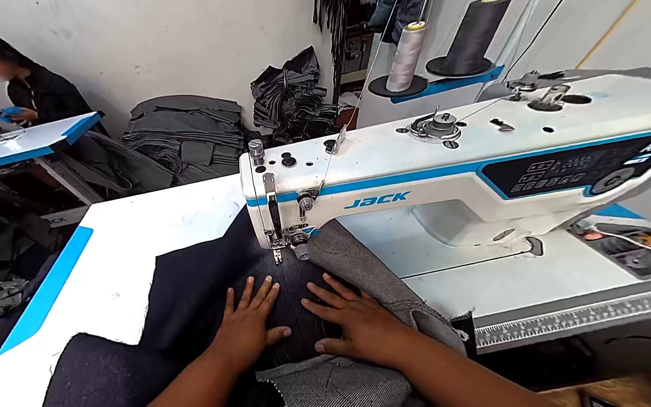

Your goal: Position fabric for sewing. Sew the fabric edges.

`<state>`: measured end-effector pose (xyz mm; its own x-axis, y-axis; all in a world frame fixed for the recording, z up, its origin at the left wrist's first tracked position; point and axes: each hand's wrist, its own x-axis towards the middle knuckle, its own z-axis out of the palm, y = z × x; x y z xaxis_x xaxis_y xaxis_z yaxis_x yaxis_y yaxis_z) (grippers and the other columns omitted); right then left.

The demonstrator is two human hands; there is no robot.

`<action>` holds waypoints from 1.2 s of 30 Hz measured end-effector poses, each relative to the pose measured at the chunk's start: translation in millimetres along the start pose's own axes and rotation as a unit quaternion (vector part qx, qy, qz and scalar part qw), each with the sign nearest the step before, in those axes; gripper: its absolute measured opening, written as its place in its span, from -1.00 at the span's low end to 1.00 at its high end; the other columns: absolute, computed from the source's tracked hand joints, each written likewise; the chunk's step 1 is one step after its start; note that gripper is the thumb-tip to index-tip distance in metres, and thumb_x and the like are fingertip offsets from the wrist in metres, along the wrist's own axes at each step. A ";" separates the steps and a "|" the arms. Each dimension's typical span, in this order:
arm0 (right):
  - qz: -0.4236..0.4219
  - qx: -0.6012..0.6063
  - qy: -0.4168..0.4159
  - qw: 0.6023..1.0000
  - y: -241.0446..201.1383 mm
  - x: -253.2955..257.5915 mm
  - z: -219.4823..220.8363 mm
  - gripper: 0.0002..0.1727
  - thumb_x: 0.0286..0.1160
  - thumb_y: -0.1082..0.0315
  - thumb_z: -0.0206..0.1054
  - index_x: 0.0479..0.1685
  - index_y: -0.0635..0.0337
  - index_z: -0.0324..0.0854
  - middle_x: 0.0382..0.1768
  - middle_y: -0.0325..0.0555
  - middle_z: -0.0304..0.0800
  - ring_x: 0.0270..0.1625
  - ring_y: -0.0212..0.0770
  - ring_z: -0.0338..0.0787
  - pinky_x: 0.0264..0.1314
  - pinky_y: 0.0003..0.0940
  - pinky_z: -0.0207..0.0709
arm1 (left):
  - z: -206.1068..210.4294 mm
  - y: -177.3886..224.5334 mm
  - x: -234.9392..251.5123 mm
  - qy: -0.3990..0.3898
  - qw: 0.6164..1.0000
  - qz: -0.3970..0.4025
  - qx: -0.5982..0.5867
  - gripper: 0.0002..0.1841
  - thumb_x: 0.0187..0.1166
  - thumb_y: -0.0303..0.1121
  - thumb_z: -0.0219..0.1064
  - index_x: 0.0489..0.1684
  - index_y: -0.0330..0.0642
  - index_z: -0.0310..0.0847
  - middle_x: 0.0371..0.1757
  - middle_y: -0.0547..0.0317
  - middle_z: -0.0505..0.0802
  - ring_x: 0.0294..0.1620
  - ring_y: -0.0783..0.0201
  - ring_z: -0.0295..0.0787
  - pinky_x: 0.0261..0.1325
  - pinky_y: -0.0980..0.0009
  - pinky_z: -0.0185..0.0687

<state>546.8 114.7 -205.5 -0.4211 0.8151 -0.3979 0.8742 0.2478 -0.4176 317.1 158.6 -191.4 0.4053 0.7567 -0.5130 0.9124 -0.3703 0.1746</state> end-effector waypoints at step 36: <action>-0.104 0.113 0.109 0.982 -12.8 17.2 6.1 -0.50 0.85 0.33 0.00 0.71 0.13 0.43 0.77 0.10 0.32 0.90 0.18 0.04 0.92 0.00 -0.09 | -2.5 -49.1 -21.8 0.270 0.844 0.457 -0.074 -0.75 0.32 -0.72 0.21 -0.40 -0.30 0.85 -0.20 -0.05 0.95 -0.07 0.01 0.94 0.13 0.15 0.81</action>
<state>526.9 122.3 -212.0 -0.5020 0.8577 -0.1111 0.6884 0.3185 -0.6517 263.6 161.6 -186.6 0.8745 0.3419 0.3441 0.1857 -0.8913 0.4137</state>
